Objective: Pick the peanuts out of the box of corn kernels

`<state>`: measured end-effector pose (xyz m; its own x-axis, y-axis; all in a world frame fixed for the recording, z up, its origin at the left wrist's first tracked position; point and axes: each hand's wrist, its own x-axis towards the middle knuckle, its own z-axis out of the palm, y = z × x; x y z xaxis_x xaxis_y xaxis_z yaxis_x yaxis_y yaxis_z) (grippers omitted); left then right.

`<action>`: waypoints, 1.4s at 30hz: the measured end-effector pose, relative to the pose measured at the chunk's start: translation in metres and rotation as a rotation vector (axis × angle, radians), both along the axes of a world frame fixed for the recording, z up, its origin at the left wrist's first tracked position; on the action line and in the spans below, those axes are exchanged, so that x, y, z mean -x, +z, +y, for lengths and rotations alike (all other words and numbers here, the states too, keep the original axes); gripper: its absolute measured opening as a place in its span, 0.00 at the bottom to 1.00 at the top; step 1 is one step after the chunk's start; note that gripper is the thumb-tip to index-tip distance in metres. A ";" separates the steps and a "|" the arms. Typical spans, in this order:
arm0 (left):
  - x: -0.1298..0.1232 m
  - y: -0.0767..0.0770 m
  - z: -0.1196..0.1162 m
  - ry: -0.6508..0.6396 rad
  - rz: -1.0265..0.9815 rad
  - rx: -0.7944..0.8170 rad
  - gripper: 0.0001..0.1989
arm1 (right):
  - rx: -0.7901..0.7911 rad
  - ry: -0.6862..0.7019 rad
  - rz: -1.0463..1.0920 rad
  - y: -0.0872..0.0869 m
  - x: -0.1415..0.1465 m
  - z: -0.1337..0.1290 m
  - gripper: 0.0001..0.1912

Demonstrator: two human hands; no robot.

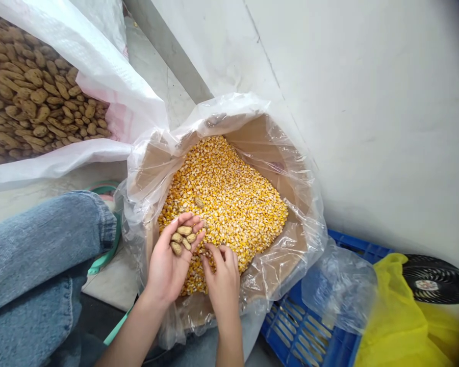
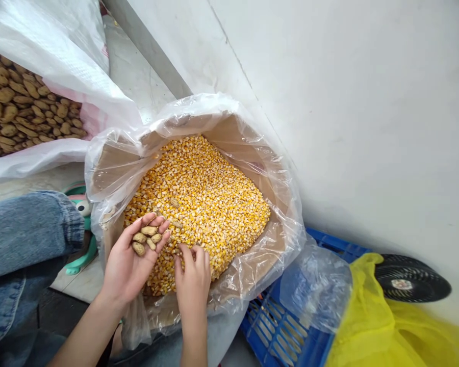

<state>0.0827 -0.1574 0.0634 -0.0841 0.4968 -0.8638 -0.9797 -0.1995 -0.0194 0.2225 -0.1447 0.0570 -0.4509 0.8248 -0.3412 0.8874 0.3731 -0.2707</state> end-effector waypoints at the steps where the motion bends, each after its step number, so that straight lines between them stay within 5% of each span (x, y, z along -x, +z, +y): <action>1: -0.001 -0.001 0.000 -0.005 0.005 0.007 0.08 | -0.003 -0.012 -0.023 -0.003 0.001 0.000 0.11; 6: -0.004 -0.007 -0.001 -0.013 0.003 0.035 0.08 | 0.020 -0.075 0.015 -0.003 0.000 0.002 0.08; 15: -0.024 -0.011 0.001 -0.095 -0.042 -0.012 0.07 | 0.067 -0.167 0.313 0.050 0.016 0.006 0.06; 20: -0.022 -0.007 0.001 -0.054 -0.099 -0.046 0.06 | -0.019 -0.280 0.328 0.020 0.031 0.033 0.08; 24: -0.015 -0.009 0.000 0.053 -0.035 0.044 0.06 | 0.062 -0.055 0.142 -0.009 0.041 0.054 0.10; 28: -0.015 -0.014 0.000 0.145 -0.002 0.164 0.05 | 0.095 -0.080 0.196 0.008 0.044 0.049 0.08; 33: -0.015 -0.014 0.001 0.180 -0.020 0.115 0.05 | 0.272 -0.116 0.398 0.036 0.045 0.040 0.06; 36: -0.013 -0.012 0.000 0.191 -0.034 0.118 0.04 | 0.237 -0.160 0.404 0.014 0.054 0.050 0.08; 39: -0.013 -0.012 0.000 0.221 -0.015 0.148 0.04 | 0.248 -0.006 0.288 -0.015 0.067 0.060 0.09; 42: -0.014 -0.015 0.000 0.260 0.036 0.174 0.03 | 0.238 0.079 0.199 -0.017 0.071 0.061 0.07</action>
